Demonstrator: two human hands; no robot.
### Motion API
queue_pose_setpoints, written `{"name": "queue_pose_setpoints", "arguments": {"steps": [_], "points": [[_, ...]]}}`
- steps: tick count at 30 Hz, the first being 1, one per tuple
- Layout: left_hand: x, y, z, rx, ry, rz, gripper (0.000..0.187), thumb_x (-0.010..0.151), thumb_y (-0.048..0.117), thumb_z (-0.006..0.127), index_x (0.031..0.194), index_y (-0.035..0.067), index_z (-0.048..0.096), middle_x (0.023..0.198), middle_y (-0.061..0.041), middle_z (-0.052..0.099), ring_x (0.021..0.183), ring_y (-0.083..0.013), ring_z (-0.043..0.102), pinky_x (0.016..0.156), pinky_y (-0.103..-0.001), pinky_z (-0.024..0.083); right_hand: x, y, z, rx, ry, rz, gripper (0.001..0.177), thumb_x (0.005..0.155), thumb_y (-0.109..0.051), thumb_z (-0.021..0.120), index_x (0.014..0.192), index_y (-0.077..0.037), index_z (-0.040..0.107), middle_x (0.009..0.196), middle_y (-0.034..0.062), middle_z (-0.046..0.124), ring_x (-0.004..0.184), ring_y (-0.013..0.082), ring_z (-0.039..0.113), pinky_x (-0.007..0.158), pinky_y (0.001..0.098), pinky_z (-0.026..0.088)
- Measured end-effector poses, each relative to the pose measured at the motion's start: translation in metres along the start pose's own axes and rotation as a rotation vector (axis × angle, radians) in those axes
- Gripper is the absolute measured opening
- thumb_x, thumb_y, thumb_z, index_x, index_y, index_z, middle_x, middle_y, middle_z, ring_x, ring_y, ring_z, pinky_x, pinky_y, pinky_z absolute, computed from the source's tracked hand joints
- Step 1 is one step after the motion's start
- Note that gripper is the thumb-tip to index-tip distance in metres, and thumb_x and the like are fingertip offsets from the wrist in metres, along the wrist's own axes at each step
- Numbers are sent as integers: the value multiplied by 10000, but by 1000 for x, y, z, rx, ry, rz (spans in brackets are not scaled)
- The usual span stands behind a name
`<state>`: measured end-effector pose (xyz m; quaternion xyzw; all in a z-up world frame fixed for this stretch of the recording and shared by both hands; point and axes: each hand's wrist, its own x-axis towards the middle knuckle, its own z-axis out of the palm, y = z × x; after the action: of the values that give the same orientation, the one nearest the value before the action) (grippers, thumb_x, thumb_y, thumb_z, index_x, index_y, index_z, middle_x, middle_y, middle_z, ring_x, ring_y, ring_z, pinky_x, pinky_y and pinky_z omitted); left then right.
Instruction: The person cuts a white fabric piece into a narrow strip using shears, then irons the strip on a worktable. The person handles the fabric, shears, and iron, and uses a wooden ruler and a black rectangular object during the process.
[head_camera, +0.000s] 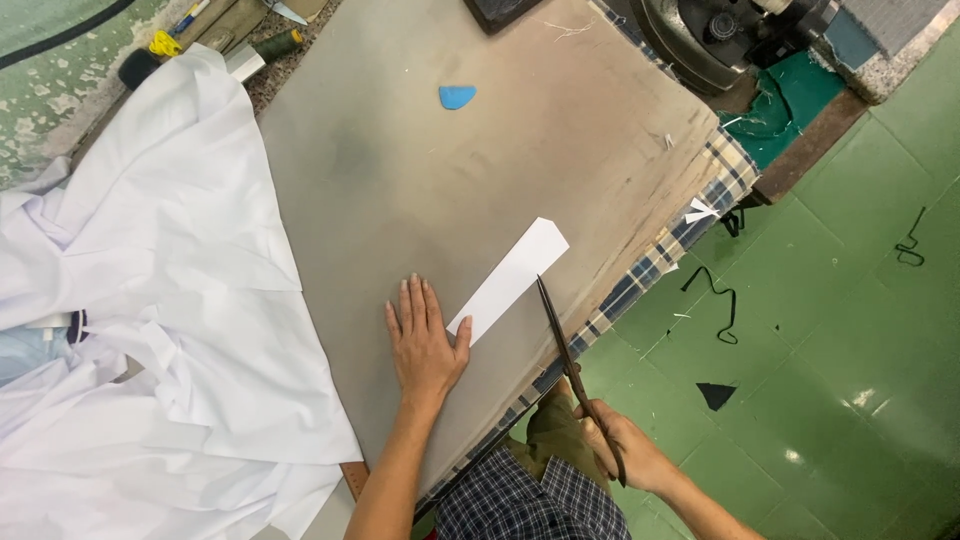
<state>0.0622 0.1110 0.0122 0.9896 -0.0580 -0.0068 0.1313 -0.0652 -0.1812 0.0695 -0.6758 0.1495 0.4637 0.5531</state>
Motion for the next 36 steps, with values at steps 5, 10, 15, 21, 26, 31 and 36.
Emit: {"name": "queue_pose_setpoints", "arguments": {"steps": [5,10,15,21,26,31,36], "points": [[0,0,-1,1,27,14,782,1042,538,382,1554,-53,359,1637,-227,351,1538,-372,295,1258,-582,192,2,5,0,-14,6,-5,640,908,-611,435,1249,-92,591,654,9,565,463,126,637,438,282,585],[0,-1,0,5,-33,-4,802,1043,551,348,1579,-43,300,1665,-213,294,1559,-361,238,1266,-577,152,3,7,0,4,-7,-84,567,956,-549,453,1207,-57,582,627,2,531,413,133,619,381,288,597],[-12,0,3,-106,129,-80,695,1006,513,503,1459,-14,493,1511,-215,482,1341,-386,437,1091,-548,338,-11,9,-6,17,-50,-27,638,930,-572,443,1284,-58,572,572,16,580,438,121,604,414,272,585],[-9,8,17,-186,-134,-372,433,897,504,708,1081,112,688,1083,-89,589,1004,-317,531,860,-459,436,-47,0,-66,51,-92,169,692,936,-556,432,1449,-103,530,716,41,514,567,141,472,552,322,491],[52,-40,-3,38,-86,-245,235,857,392,762,874,160,734,947,-72,632,907,-333,591,771,-494,465,-40,-73,-142,-4,-45,378,656,1007,-548,335,1433,-104,563,771,90,367,623,211,333,633,364,325],[80,-19,-71,77,230,-362,587,933,485,703,1342,79,588,1487,-179,458,1345,-369,449,1022,-496,425,39,-91,-251,-450,-314,404,868,831,-695,393,1525,-188,516,820,79,527,542,151,429,592,319,434],[9,95,-16,-409,522,-771,339,978,304,673,1152,14,683,1057,-125,721,933,-262,686,818,-343,575,78,-137,-296,-927,-554,441,805,836,-752,434,1496,-295,498,861,-21,582,682,96,592,679,260,470]]}}
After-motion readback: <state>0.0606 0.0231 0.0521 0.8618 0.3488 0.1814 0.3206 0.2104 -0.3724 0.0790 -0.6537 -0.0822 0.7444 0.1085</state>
